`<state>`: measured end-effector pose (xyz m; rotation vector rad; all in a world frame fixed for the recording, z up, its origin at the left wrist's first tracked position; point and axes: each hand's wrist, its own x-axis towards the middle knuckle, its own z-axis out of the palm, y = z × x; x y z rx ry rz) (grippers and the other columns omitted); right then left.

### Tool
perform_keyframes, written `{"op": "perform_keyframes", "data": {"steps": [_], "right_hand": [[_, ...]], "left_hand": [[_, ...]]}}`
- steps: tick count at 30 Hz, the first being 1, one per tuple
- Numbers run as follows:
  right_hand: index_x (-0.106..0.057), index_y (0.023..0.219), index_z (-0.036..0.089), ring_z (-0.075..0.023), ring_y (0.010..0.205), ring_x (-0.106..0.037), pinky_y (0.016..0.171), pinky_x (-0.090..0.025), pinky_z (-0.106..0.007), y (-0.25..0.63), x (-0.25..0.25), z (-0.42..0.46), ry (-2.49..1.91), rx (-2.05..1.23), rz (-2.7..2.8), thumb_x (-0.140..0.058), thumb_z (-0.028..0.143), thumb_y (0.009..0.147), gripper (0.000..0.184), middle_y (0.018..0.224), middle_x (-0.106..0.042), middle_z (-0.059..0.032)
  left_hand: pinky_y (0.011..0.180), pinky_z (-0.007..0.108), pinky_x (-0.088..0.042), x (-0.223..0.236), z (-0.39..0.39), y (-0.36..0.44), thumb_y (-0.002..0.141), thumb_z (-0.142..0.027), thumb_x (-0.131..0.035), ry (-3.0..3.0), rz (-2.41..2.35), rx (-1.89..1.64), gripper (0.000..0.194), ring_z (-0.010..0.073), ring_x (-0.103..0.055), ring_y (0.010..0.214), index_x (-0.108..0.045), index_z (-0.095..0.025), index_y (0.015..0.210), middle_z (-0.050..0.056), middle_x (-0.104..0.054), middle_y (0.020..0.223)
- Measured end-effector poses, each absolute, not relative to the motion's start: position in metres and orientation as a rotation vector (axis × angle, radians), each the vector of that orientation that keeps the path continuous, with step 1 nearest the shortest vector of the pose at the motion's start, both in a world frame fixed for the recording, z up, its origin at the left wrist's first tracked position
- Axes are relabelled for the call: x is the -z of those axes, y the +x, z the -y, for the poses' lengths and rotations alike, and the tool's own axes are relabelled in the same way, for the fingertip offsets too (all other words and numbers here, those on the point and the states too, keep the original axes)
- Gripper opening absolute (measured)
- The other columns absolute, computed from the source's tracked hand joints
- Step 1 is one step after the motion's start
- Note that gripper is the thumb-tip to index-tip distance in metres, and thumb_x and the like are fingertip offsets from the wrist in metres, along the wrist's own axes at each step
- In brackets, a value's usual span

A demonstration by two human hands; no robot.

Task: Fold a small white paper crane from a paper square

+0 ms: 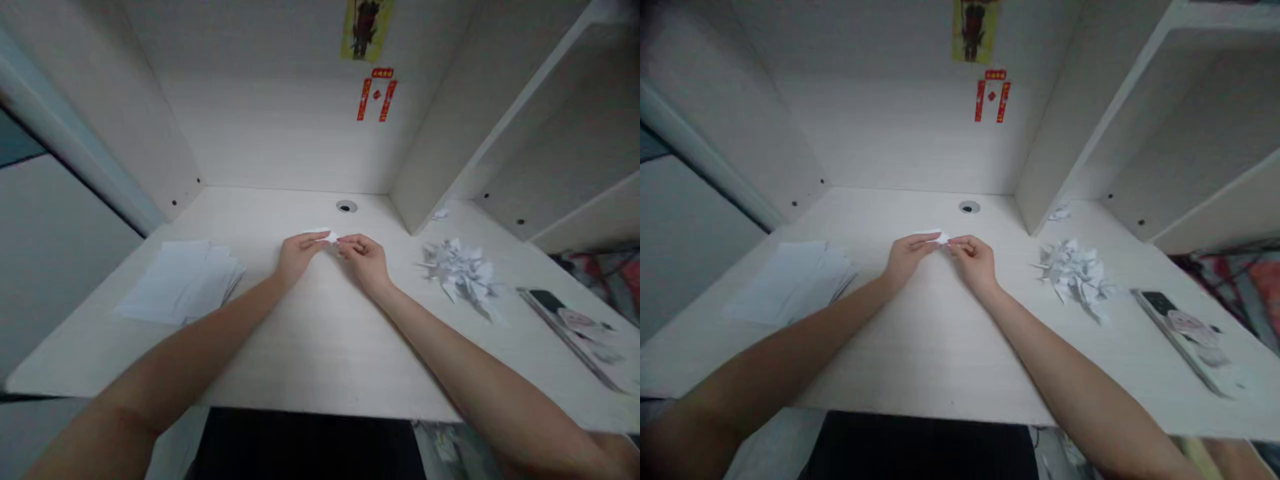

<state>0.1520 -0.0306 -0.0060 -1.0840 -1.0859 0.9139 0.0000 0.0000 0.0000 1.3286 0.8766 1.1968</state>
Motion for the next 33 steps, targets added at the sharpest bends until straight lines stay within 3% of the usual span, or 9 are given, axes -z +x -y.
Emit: {"op": "perform_keyframes", "data": {"steps": [33], "right_hand": [[-0.066, 0.072, 0.018, -0.0093, 0.052, -0.052, 0.053, -0.039, -0.023, 0.1493, 0.0021, 0.0321, -1.068, -0.910, 1.082, -0.075, 0.039, 0.064, 0.024, 0.059, -0.064, 0.0008]], "left_hand": [[0.083, 0.030, -0.051, 0.0003, 0.0009, 0.0000, 0.068, -0.030, -0.074, 1.337, -0.898, -1.234, 0.040, 0.0175, -0.067, 0.085, -0.071, -0.017, 0.105, 0.007, -0.074, 0.095]]}}
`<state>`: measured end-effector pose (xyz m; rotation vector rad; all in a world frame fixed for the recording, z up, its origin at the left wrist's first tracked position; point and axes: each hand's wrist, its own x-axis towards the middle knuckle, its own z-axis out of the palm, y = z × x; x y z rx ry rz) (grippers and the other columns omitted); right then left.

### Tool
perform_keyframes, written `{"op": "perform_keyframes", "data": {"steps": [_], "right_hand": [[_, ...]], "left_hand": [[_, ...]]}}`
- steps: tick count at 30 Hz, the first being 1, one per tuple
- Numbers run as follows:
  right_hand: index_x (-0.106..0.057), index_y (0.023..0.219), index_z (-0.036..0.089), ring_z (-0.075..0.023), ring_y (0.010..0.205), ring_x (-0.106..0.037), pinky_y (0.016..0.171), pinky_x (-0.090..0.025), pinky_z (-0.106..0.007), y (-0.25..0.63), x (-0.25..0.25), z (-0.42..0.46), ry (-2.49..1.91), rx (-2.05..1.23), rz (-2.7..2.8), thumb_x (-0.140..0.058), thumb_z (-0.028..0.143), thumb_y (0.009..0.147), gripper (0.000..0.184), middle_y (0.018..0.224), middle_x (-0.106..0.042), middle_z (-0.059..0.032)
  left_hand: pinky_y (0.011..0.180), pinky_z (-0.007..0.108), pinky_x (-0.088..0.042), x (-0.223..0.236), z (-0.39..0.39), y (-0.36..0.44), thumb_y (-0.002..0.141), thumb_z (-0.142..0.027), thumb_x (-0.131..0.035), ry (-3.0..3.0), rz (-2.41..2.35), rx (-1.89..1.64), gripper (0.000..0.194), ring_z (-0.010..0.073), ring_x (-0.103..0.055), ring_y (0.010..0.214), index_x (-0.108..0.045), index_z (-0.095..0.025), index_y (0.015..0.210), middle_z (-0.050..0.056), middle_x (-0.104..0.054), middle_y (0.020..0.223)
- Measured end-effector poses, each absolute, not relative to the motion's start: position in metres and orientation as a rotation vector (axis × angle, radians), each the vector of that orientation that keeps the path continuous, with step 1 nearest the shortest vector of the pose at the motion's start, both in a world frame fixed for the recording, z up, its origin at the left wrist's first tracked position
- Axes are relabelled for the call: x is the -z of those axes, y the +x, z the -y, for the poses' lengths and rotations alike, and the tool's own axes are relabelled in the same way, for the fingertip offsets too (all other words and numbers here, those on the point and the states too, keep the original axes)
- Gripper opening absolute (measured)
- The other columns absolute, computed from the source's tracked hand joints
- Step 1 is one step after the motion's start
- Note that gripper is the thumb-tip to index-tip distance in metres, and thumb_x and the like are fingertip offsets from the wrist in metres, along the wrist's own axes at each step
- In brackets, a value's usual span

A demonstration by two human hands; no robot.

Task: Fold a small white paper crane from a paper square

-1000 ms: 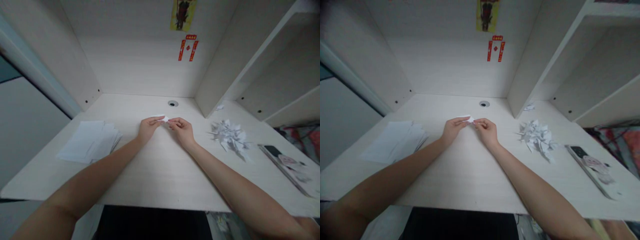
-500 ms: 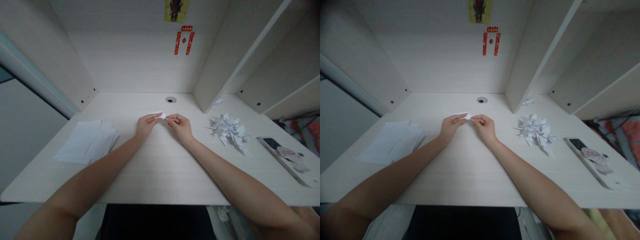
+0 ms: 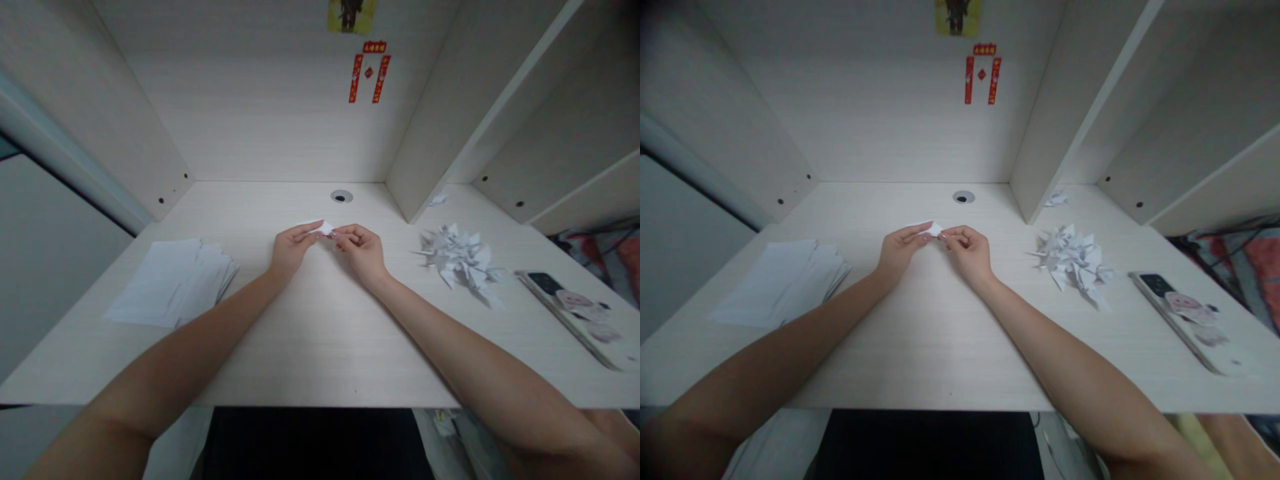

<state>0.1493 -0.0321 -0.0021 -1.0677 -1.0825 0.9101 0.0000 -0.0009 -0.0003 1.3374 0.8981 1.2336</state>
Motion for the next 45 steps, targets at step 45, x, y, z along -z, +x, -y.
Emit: {"op": "perform_keyframes", "data": {"steps": [45], "right_hand": [[-0.057, 0.100, 0.023, -0.0112, 0.059, -0.060, 0.060, -0.048, -0.025, 0.148, 0.006, 0.032, -0.978, -0.929, 1.111, -0.078, 0.040, 0.061, 0.048, 0.069, -0.065, 0.0034]], "left_hand": [[0.067, 0.025, -0.050, -0.007, 0.010, 0.001, 0.074, -0.041, -0.069, 1.431, -0.875, -1.209, 0.063, 0.0164, -0.065, 0.068, -0.052, -0.018, 0.130, 0.003, -0.071, 0.071]]}}
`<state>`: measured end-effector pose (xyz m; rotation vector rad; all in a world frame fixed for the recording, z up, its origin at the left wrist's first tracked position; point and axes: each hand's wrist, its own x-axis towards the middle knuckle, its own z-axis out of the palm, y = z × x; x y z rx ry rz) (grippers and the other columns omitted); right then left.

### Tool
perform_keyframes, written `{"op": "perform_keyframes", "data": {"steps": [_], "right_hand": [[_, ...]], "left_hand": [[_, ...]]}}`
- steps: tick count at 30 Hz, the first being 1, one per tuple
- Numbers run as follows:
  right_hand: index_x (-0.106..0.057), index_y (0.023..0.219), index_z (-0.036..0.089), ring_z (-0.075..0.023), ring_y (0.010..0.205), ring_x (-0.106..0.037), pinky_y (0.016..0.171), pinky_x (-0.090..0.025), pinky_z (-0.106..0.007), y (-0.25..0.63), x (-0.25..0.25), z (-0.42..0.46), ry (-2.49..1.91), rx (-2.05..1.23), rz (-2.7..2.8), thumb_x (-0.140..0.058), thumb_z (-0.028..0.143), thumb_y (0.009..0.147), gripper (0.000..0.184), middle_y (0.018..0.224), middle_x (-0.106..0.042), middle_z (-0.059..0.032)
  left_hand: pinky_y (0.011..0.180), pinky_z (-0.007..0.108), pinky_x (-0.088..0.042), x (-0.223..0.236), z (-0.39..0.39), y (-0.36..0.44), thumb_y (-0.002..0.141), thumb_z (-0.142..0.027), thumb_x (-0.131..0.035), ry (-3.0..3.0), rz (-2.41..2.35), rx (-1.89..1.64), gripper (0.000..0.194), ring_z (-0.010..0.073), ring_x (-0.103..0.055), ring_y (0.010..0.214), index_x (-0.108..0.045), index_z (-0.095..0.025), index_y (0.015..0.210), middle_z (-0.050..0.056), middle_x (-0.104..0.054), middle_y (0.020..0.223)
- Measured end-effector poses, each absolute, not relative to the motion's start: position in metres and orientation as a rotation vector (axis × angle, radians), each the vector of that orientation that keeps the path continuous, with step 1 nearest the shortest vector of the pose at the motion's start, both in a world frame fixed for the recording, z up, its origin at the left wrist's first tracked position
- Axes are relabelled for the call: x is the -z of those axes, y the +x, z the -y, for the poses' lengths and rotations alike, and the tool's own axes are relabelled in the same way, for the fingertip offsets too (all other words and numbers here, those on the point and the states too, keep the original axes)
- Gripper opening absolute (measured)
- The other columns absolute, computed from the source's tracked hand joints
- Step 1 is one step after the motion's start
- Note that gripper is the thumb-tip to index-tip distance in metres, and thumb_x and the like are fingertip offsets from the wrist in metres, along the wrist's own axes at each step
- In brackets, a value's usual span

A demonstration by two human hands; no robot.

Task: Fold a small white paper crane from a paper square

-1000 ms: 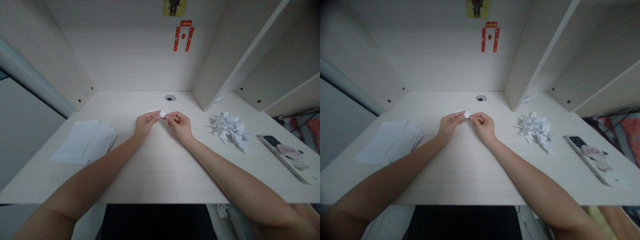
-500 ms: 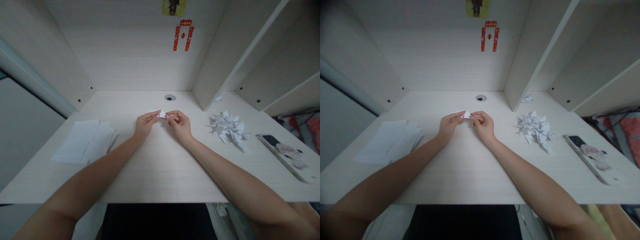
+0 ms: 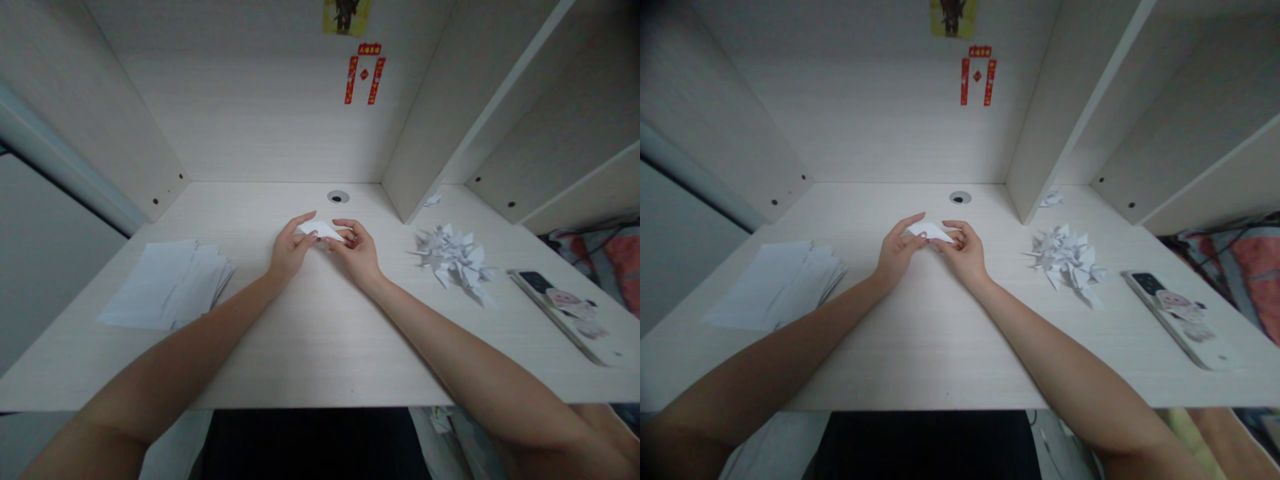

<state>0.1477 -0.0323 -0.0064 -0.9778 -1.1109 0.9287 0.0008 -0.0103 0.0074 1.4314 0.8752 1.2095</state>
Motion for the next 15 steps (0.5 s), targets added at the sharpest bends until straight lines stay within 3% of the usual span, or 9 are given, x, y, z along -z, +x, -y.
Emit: {"op": "perform_keyframes", "data": {"steps": [3, 15], "right_hand": [[-0.057, 0.101, 0.023, -0.0119, 0.062, -0.061, 0.062, -0.048, -0.025, 0.1478, 0.0081, 0.0318, -0.984, -0.913, 1.097, -0.079, 0.040, 0.058, 0.051, 0.070, -0.066, 0.0031], [-0.059, 0.103, 0.023, -0.0109, 0.054, -0.053, 0.055, -0.040, -0.024, 0.1452, 0.0074, 0.0357, -1.086, -0.830, 1.196, -0.076, 0.041, 0.064, 0.046, 0.062, -0.063, 0.0050]], "left_hand": [[0.061, 0.024, -0.048, -0.0063, 0.0104, 0.0002, 0.074, -0.040, -0.068, 1.461, -0.852, -1.159, 0.062, 0.0152, -0.062, 0.062, -0.051, -0.019, 0.131, 0.001, -0.070, 0.068], [0.065, 0.024, -0.048, -0.0141, 0.0128, 0.0025, 0.071, -0.037, -0.071, 1.421, -0.931, -1.181, 0.060, 0.0153, -0.064, 0.065, -0.056, -0.016, 0.125, 0.002, -0.072, 0.069]]}}
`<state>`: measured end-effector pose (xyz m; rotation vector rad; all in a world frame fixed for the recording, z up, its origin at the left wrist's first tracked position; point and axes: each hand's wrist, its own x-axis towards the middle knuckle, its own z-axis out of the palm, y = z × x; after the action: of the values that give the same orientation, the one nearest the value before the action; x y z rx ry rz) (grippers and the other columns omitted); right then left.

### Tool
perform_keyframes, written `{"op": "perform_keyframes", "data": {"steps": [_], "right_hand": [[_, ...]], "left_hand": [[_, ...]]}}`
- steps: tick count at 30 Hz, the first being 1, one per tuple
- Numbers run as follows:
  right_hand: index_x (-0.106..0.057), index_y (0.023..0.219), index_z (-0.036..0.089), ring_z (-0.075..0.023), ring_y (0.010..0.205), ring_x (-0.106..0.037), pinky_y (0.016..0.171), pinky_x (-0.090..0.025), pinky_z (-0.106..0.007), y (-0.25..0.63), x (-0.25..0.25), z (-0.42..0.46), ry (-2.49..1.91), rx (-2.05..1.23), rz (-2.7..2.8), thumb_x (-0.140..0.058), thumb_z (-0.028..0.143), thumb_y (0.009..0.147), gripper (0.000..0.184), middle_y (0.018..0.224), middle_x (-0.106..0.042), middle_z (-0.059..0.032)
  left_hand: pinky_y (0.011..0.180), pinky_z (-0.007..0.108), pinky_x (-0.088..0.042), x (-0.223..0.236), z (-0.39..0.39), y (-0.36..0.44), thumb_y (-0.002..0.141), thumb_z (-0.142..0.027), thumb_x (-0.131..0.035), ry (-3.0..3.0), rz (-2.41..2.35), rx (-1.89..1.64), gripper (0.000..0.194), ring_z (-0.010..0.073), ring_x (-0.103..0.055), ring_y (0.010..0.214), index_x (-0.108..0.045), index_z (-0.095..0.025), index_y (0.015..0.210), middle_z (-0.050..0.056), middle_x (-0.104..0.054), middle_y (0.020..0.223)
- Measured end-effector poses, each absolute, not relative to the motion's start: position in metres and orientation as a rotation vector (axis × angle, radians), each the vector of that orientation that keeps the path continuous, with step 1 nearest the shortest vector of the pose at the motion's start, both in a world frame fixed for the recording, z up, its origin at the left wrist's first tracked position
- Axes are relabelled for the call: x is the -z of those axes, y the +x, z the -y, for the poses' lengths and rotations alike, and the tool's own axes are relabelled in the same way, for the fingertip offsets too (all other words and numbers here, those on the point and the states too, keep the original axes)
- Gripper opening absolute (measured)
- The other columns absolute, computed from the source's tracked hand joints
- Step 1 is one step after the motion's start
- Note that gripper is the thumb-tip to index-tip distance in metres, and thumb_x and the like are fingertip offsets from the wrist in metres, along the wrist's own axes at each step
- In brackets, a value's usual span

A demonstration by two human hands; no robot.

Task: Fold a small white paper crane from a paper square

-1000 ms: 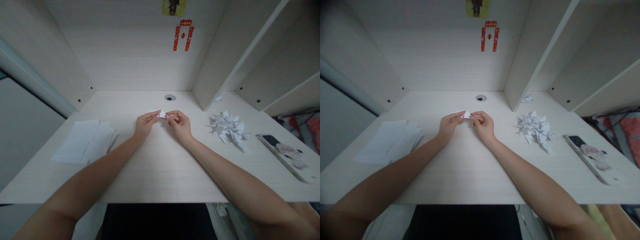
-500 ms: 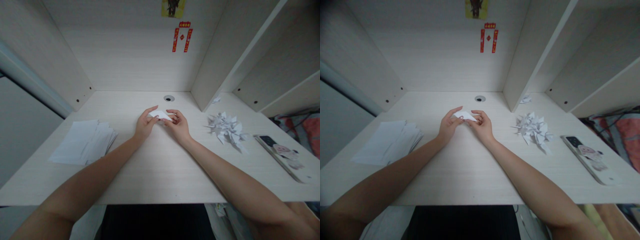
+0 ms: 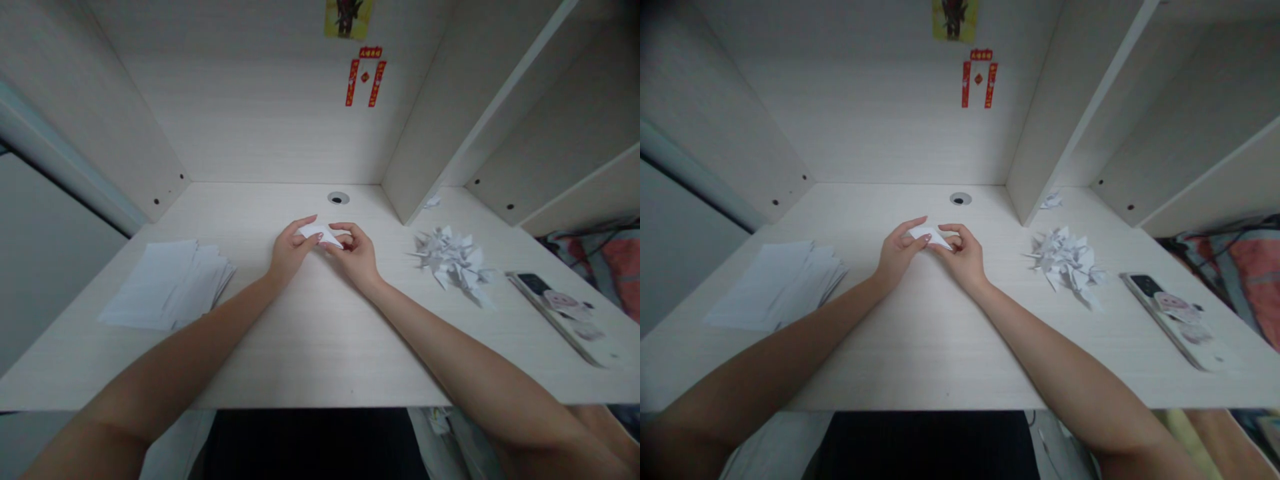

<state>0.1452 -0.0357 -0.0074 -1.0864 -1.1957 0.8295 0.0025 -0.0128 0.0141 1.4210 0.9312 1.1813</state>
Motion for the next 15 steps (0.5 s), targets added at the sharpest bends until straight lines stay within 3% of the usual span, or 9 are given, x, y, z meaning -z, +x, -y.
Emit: {"op": "perform_keyframes", "data": {"steps": [4, 8, 11, 15], "right_hand": [[-0.060, 0.105, 0.025, -0.0115, 0.056, -0.052, 0.056, -0.040, -0.025, 0.1455, 0.0039, 0.0385, -1.085, -0.737, 1.286, -0.073, 0.037, 0.070, 0.039, 0.064, -0.062, 0.0045], [-0.070, 0.090, 0.022, -0.0146, 0.072, -0.059, 0.066, -0.044, -0.028, 0.1470, 0.0021, 0.0391, -1.079, -0.678, 1.367, -0.070, 0.037, 0.073, 0.022, 0.088, -0.071, -0.0030], [-0.074, 0.090, 0.022, -0.0156, 0.069, -0.059, 0.066, -0.045, -0.030, 0.1486, 0.0046, 0.0372, -1.152, -0.704, 1.341, -0.071, 0.039, 0.072, 0.025, 0.089, -0.073, -0.0041], [-0.075, 0.091, 0.022, -0.0156, 0.064, -0.058, 0.064, -0.046, -0.031, 0.1501, 0.0094, 0.0339, -1.172, -0.787, 1.271, -0.072, 0.042, 0.069, 0.030, 0.086, -0.074, -0.0044]], "left_hand": [[0.059, 0.022, -0.046, -0.0151, 0.0140, 0.0023, 0.071, -0.037, -0.070, 1.401, -0.905, -1.178, 0.064, 0.0120, -0.060, 0.056, -0.052, -0.016, 0.130, 0.000, -0.070, 0.065], [0.048, 0.020, -0.037, -0.0187, 0.0166, 0.0008, 0.072, -0.034, -0.070, 1.422, -0.933, -1.185, 0.064, 0.0064, -0.042, 0.039, -0.052, -0.017, 0.131, -0.006, -0.060, 0.050], [0.044, 0.020, -0.033, -0.0194, 0.0172, -0.0003, 0.072, -0.034, -0.070, 1.429, -0.947, -1.182, 0.066, 0.0054, -0.036, 0.036, -0.050, -0.018, 0.132, -0.007, -0.058, 0.047], [0.044, 0.019, -0.033, -0.0164, 0.0159, -0.0005, 0.071, -0.035, -0.070, 1.430, -0.931, -1.178, 0.072, 0.0060, -0.038, 0.038, -0.044, -0.019, 0.137, -0.005, -0.061, 0.051]]}}
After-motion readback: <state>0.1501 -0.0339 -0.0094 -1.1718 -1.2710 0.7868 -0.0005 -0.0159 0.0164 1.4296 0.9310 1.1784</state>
